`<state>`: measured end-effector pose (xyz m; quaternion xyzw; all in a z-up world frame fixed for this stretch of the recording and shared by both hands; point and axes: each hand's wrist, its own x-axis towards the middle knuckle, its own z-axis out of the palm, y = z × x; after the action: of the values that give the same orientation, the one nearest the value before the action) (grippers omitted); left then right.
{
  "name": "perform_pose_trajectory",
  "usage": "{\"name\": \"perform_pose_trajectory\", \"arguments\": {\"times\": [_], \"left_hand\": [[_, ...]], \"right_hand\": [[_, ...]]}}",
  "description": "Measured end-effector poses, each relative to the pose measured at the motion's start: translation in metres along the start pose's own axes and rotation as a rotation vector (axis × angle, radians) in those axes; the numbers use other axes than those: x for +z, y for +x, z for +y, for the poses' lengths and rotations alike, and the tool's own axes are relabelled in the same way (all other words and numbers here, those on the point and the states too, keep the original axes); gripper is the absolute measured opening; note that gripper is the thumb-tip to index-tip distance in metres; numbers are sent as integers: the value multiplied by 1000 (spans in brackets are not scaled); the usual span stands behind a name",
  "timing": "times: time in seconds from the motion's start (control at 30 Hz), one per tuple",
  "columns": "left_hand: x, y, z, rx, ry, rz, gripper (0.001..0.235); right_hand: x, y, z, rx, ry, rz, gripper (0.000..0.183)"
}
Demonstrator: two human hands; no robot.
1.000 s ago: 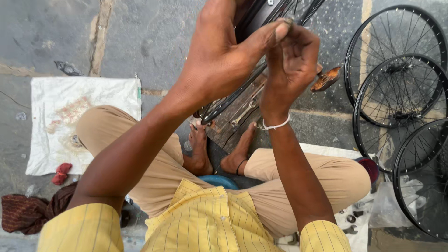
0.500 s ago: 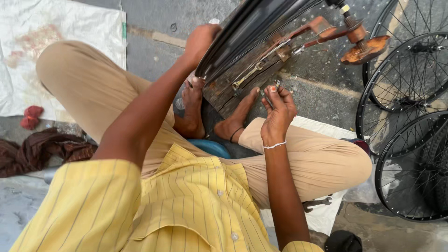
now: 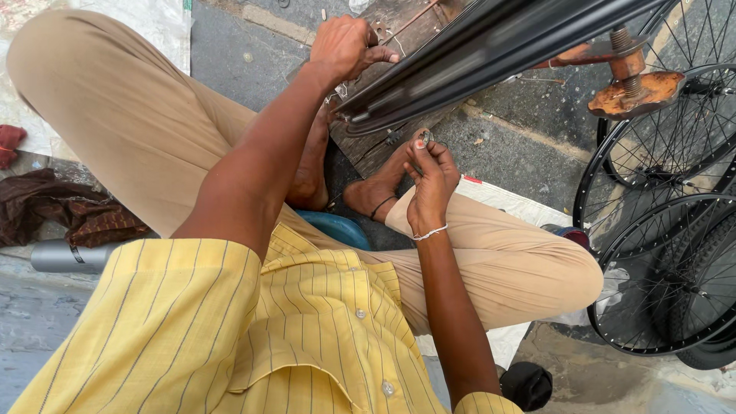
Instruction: The person sits cross-legged on the ground and uses a wrench to tighten the spokes of a bicycle wheel. They rotate the wheel to access different sections and continue tightening the spokes with the wrench.
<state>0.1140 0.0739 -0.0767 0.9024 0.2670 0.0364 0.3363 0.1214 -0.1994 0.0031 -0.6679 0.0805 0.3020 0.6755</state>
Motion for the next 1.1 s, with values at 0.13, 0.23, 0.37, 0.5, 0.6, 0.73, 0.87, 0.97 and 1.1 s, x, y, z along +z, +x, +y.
{"name": "perform_pose_trajectory", "arguments": {"times": [0.13, 0.23, 0.37, 0.5, 0.6, 0.73, 0.87, 0.97, 1.1], "left_hand": [[0, 1, 2, 32, 6, 74, 71], [8, 2, -2, 0, 20, 34, 68], [16, 3, -5, 45, 12, 130, 65], [17, 4, -4, 3, 2, 60, 65], [14, 3, -4, 21, -14, 87, 63], [9, 0, -1, 74, -11, 151, 63], [7, -1, 1, 26, -23, 70, 64], [6, -2, -1, 51, -38, 106, 64], [8, -2, -1, 115, -31, 194, 65]], "right_hand": [[3, -3, -2, 2, -13, 17, 13], [2, -3, -3, 2, -11, 26, 13], [2, -4, -1, -37, 2, 28, 13], [5, -7, 3, -116, -71, -28, 13], [14, -15, 5, -255, -125, -114, 18], [32, -33, -1, -370, -279, -181, 24], [54, -48, -19, -542, -460, -257, 25], [71, -52, -29, -854, -777, -271, 27], [89, -48, -29, -1168, -863, -217, 24]]}}
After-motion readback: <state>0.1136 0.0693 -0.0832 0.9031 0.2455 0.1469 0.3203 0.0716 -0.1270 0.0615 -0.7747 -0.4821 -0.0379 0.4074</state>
